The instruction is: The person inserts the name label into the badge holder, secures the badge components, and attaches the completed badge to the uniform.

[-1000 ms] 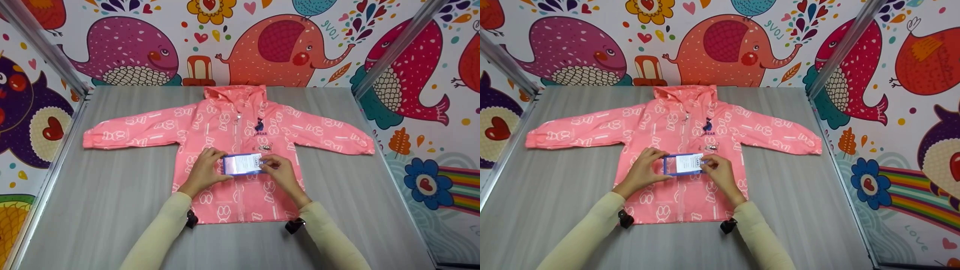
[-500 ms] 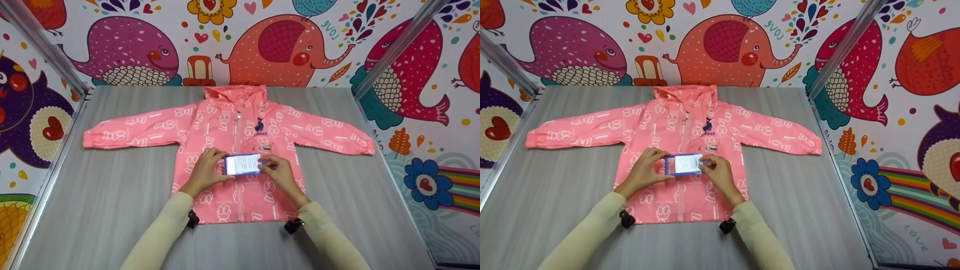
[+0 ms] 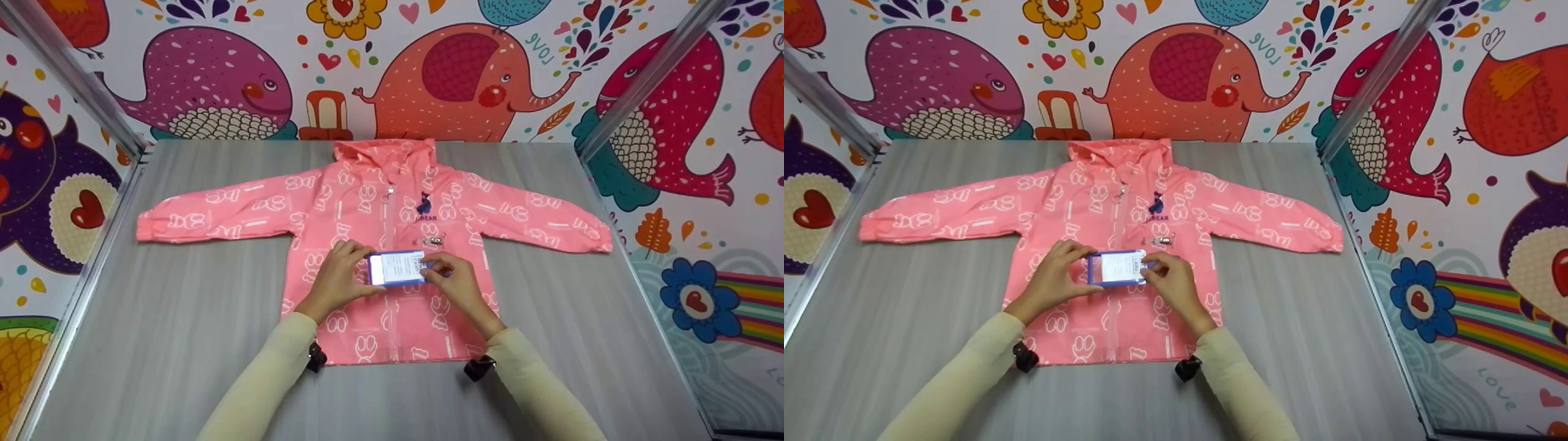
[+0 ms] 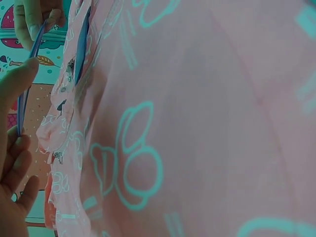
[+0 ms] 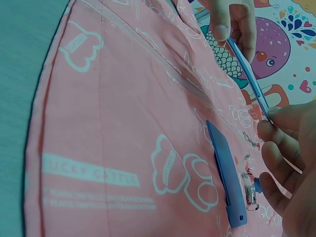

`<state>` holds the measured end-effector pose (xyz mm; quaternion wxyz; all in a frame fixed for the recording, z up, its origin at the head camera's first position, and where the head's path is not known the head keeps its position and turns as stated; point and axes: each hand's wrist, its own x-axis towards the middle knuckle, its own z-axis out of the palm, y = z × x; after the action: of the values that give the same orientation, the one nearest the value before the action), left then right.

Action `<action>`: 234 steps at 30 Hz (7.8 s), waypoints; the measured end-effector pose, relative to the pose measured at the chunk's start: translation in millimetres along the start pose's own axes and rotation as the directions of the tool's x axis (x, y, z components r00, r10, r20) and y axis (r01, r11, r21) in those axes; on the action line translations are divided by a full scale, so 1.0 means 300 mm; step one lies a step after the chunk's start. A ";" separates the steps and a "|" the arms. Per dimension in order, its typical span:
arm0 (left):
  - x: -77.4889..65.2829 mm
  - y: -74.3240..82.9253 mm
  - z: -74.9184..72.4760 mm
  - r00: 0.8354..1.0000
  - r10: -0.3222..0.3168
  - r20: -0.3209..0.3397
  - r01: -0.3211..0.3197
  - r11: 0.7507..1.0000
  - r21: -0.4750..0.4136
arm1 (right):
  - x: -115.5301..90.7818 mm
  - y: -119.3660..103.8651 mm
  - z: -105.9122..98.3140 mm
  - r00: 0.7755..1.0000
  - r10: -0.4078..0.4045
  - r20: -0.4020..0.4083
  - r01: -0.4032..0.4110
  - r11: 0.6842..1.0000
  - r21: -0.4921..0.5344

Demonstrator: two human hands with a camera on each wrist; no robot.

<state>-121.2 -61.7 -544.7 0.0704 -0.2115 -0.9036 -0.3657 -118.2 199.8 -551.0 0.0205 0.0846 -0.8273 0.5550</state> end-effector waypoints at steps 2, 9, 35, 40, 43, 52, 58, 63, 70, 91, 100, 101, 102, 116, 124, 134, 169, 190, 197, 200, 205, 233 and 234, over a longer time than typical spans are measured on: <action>0.000 0.000 0.003 1.000 0.006 -0.010 -0.005 1.000 0.009 | -0.001 0.001 0.001 1.000 -0.011 -0.005 0.011 1.000 0.000; 0.002 0.002 0.007 1.000 0.003 -0.014 -0.003 1.000 -0.003 | -0.004 0.006 0.007 0.998 -0.052 -0.021 0.052 0.999 -0.015; 0.003 0.009 0.021 1.000 -0.021 -0.005 0.021 1.000 -0.018 | -0.010 0.003 0.027 0.999 -0.017 -0.030 0.016 0.999 -0.039; 0.003 0.009 0.023 1.000 -0.023 0.003 0.023 0.999 -0.032 | -0.012 0.002 0.027 1.000 -0.002 -0.014 0.001 1.000 -0.028; 0.002 0.011 0.025 1.000 -0.025 0.000 0.025 0.999 -0.027 | -0.010 0.001 0.028 1.000 0.005 -0.015 -0.005 1.000 -0.030; 0.007 0.014 0.025 1.000 -0.031 -0.001 0.031 0.999 -0.030 | -0.011 -0.032 0.036 0.999 0.030 -0.026 -0.031 0.999 -0.039; 0.006 0.014 0.027 1.000 -0.029 -0.003 0.029 0.999 -0.034 | -0.027 -0.119 0.020 1.000 -0.012 0.001 0.012 0.999 -0.047; 0.004 0.014 0.029 0.999 -0.039 -0.003 0.039 0.999 -0.035 | -0.014 -0.059 0.030 1.000 -0.016 -0.012 0.015 0.999 -0.051; 0.004 0.017 0.026 0.999 -0.043 0.006 0.043 0.999 -0.028 | -0.002 -0.006 0.035 1.000 0.005 -0.017 -0.005 0.999 -0.033; -0.001 0.003 -0.001 0.999 -0.049 -0.010 0.048 0.998 -0.039 | 0.033 -0.031 -0.024 0.995 0.008 -0.100 -0.016 0.997 -0.080; -0.024 -0.037 -0.023 0.996 -0.090 0.004 0.090 0.996 -0.023 | 0.032 0.015 -0.069 0.996 -0.014 -0.086 0.004 0.992 -0.123; -0.026 -0.041 -0.027 0.995 -0.096 0.008 0.096 0.995 -0.020 | 0.031 0.023 -0.074 0.996 -0.019 -0.082 0.008 0.992 -0.129; -0.028 -0.045 -0.031 0.995 -0.097 0.010 0.097 0.995 -0.017 | 0.030 0.028 -0.079 0.997 -0.020 -0.077 0.010 0.991 -0.136; -0.051 -0.078 -0.062 0.991 -0.129 0.036 0.129 0.992 -0.005 | 0.034 0.086 -0.146 0.998 -0.052 0.042 0.060 0.971 -0.233; -0.050 -0.081 -0.061 0.990 -0.131 0.052 0.132 0.991 -0.009 | 0.036 0.104 -0.169 0.991 -0.038 0.129 0.081 0.934 -0.348; -0.048 -0.074 -0.059 0.989 -0.137 0.051 0.139 0.990 -0.024 | 0.040 0.119 -0.198 0.961 -0.152 0.233 0.247 0.851 -0.463; -0.039 -0.070 -0.052 0.988 -0.146 0.046 0.148 0.988 -0.035 | 0.093 0.099 -0.225 0.922 -0.037 0.385 0.302 0.690 -0.658; -0.035 -0.069 -0.057 0.990 -0.131 0.057 0.133 0.991 -0.027 | 0.101 0.057 -0.281 0.945 -0.093 0.312 0.273 0.751 -0.602; -0.036 -0.067 -0.057 0.990 -0.129 0.060 0.130 0.991 -0.019 | 0.098 0.032 -0.281 0.951 -0.097 0.295 0.256 0.784 -0.566; -0.036 -0.064 -0.057 0.989 -0.133 0.058 0.135 0.990 -0.027 | 0.095 0.016 -0.276 0.950 -0.095 0.297 0.254 0.788 -0.561; -0.034 -0.061 -0.056 0.991 -0.126 0.053 0.127 0.991 -0.033 | 0.093 -0.001 -0.263 0.934 -0.160 0.319 0.318 0.779 -0.541; -0.031 -0.058 -0.052 0.994 -0.102 0.043 0.104 0.994 -0.032 | 0.086 -0.029 -0.248 0.909 -0.126 0.396 0.344 0.764 -0.546; -0.031 -0.058 -0.053 0.995 -0.097 0.040 0.098 0.995 -0.035 | 0.087 -0.029 -0.247 0.908 -0.125 0.399 0.346 0.760 -0.550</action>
<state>-120.8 -87.0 -546.9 0.0311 -0.1754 -0.9072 -0.3812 -146.8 261.9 -511.4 -0.0250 0.2723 -0.9343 0.2286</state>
